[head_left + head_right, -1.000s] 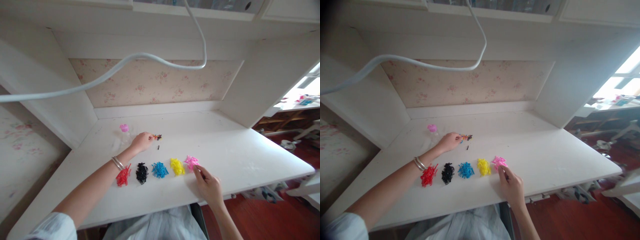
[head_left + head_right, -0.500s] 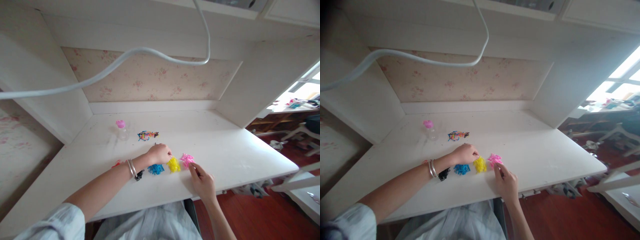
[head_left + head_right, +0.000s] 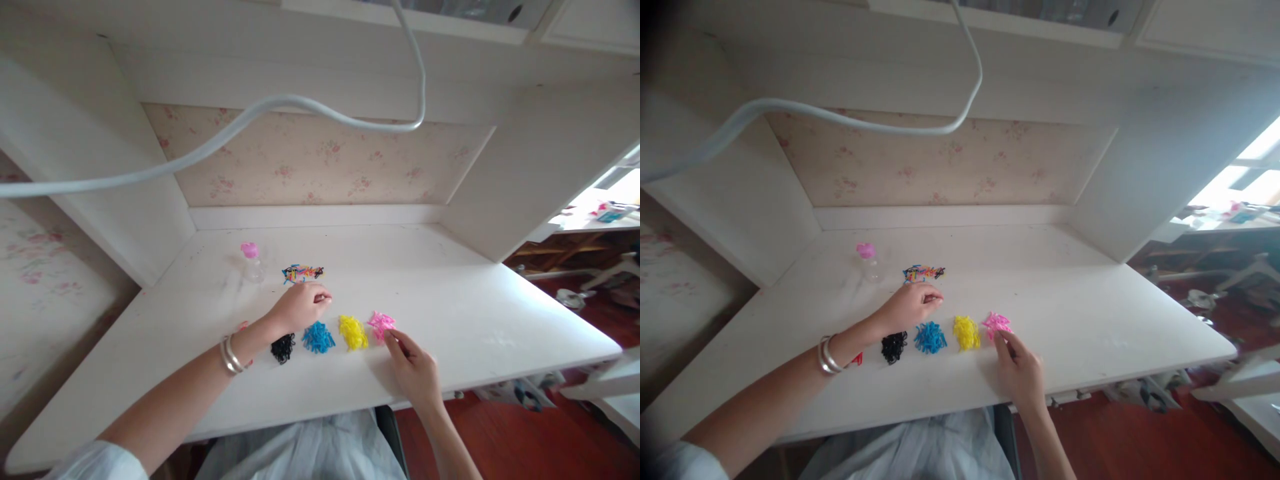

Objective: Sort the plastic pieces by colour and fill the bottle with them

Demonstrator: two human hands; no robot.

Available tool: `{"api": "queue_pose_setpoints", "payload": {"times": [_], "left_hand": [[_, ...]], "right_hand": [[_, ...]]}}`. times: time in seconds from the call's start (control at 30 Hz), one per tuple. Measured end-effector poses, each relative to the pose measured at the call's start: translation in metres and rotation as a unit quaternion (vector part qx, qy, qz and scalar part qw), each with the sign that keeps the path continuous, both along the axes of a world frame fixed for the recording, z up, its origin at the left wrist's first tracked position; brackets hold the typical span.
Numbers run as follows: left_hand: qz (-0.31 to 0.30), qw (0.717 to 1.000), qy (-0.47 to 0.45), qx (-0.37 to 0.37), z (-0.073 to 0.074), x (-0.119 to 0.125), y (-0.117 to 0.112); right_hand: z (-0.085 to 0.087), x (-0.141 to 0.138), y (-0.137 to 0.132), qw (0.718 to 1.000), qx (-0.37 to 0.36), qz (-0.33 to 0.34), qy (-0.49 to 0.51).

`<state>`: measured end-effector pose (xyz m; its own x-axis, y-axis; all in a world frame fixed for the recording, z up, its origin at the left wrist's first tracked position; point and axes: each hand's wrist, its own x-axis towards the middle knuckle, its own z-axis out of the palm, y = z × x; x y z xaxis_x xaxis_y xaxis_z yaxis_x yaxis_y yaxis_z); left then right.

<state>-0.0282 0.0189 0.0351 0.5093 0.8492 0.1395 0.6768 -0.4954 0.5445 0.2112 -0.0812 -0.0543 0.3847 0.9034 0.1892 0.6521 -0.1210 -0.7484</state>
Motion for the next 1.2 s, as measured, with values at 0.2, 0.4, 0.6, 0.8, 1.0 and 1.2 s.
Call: {"api": "queue_pose_setpoints", "payload": {"times": [0.2, 0.4, 0.6, 0.8, 1.0, 1.2], "left_hand": [[0.177, 0.976, -0.12, -0.033, 0.0, -0.102, -0.054], [0.401, 0.901, -0.159, -0.047, -0.049, -0.187, -0.103], [0.413, 0.897, -0.147, -0.052, -0.078, -0.205, -0.124], [0.377, 0.914, -0.145, -0.034, -0.08, -0.203, -0.123], [0.375, 0.914, -0.151, -0.042, -0.081, -0.204, -0.123], [0.357, 0.922, -0.148, -0.033, -0.08, -0.203, -0.121]], "right_hand": [[0.04, -0.01, 0.025, 0.994, -0.025, 0.102, -0.042], [0.063, -0.069, 0.077, 0.945, -0.105, 0.225, -0.211], [0.058, -0.103, 0.117, 0.894, -0.17, 0.23, -0.344], [0.053, -0.112, 0.127, 0.872, -0.183, 0.243, -0.384], [0.052, -0.117, 0.127, 0.861, -0.176, 0.247, -0.408], [0.063, -0.128, 0.108, 0.873, -0.137, 0.267, -0.385]]}}
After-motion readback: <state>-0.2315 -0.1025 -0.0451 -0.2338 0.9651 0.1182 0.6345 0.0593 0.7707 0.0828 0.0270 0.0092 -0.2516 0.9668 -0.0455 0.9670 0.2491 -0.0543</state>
